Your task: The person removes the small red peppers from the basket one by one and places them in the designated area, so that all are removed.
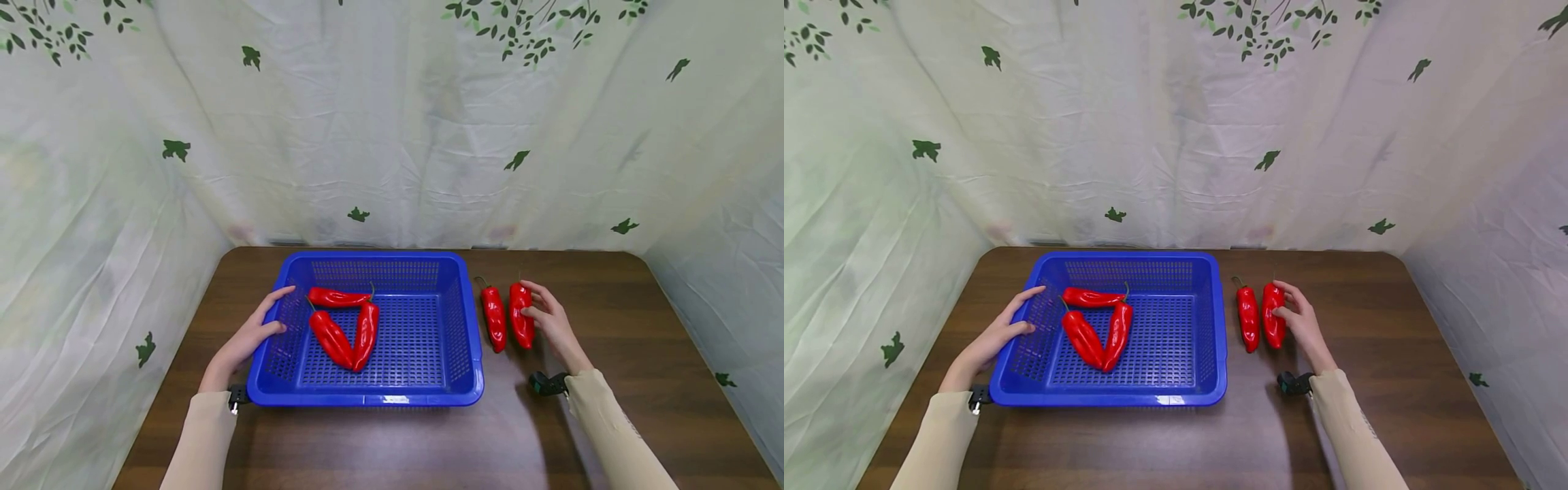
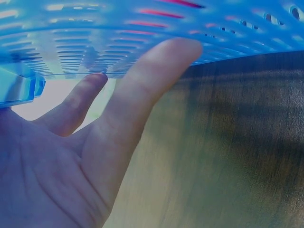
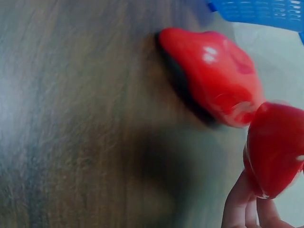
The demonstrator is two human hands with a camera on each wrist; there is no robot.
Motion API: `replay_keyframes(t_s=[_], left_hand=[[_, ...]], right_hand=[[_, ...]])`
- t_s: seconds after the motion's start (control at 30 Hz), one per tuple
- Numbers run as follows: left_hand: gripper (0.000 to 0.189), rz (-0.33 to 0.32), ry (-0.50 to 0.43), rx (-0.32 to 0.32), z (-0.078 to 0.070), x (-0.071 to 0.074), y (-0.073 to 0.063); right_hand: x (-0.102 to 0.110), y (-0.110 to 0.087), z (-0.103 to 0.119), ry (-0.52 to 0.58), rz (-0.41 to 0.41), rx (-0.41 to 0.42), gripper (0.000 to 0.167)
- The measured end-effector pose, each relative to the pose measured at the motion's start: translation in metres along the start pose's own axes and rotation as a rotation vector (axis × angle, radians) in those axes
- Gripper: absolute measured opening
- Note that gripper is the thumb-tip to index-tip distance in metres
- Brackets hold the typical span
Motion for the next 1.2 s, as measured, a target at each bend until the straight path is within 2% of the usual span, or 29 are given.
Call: replay_keyframes(t_s=[0.23,0.47,0.7,0.93,1.2], left_hand=[[0.066,-0.001,0.004,-0.001,-0.001,0.0,-0.001],[0.065,-0.003,0.005,-0.004,0.0,0.0,0.0],[0.066,-0.006,0.006,-0.006,-0.001,0.0,0.0],[0.066,-0.004,0.0,-0.005,-0.002,0.0,0.0],[0.066,-0.005,0.011,-0.002,-0.002,0.0,0.0]], right_hand=[[0.003,0.003,-0.006,-0.159,-0.02,0.005,0.053],[0.001,0.006,-0.009,-0.203,-0.012,-0.015,0.053],[-0.004,0.008,-0.009,-0.31,0.008,-0.05,0.056],[-0.007,0.008,-0.01,-0.325,0.015,-0.07,0.056],[-0.006,0.006,-0.006,-0.314,0.006,-0.041,0.054]])
Point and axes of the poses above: each hand's wrist, its own y-axis towards the middle knuckle, its own x-axis out of the back of the hand, z = x × y, the point moved 10 cm from there along y, towards the middle knuckle, and after that the axes turned 7 degrees about z, right-handed, at the moved point
